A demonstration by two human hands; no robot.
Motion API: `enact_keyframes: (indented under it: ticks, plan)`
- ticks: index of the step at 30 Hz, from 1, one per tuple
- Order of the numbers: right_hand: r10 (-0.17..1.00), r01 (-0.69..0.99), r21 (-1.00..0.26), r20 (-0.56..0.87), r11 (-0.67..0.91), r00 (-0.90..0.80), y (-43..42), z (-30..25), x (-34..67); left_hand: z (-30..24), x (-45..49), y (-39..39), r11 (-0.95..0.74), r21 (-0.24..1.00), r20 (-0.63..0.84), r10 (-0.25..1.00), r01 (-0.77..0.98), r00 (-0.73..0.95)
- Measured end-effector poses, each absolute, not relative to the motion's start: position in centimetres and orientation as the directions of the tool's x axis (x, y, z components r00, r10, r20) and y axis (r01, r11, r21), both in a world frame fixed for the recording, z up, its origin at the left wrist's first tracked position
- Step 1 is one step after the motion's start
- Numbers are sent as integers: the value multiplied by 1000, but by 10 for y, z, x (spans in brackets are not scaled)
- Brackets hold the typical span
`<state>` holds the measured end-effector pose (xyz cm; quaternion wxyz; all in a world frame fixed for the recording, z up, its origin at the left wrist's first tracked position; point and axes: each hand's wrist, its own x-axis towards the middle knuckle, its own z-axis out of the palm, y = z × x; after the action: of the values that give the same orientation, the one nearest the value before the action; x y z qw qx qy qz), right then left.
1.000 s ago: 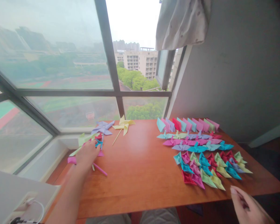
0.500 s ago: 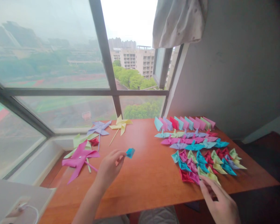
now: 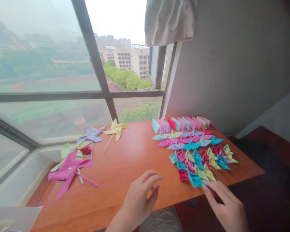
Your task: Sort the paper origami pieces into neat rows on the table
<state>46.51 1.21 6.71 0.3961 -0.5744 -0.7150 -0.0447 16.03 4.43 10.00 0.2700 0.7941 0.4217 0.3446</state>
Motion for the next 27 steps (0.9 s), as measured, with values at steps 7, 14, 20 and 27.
enact_keyframes:
  ticks: [7, 14, 20, 27]
  plan:
    - [777, 870, -439, 459, -224, 432, 6, 12, 562, 61, 108, 59, -318, 728, 247, 948, 607, 200]
    - [811, 836, -470, 350, -281, 469, 16, -12, 567, 40, 66, 65, -198, 709, 211, 975, 676, 65]
    - [828, 820, -464, 268, -336, 492, 30, -14, 565, 40, 41, 69, -150, 681, 196, 980, 717, 18]
    - [825, 817, -425, 233, -390, 515, 15, -15, 584, 51, 0, 79, 51, 510, 189, 967, 859, -170]
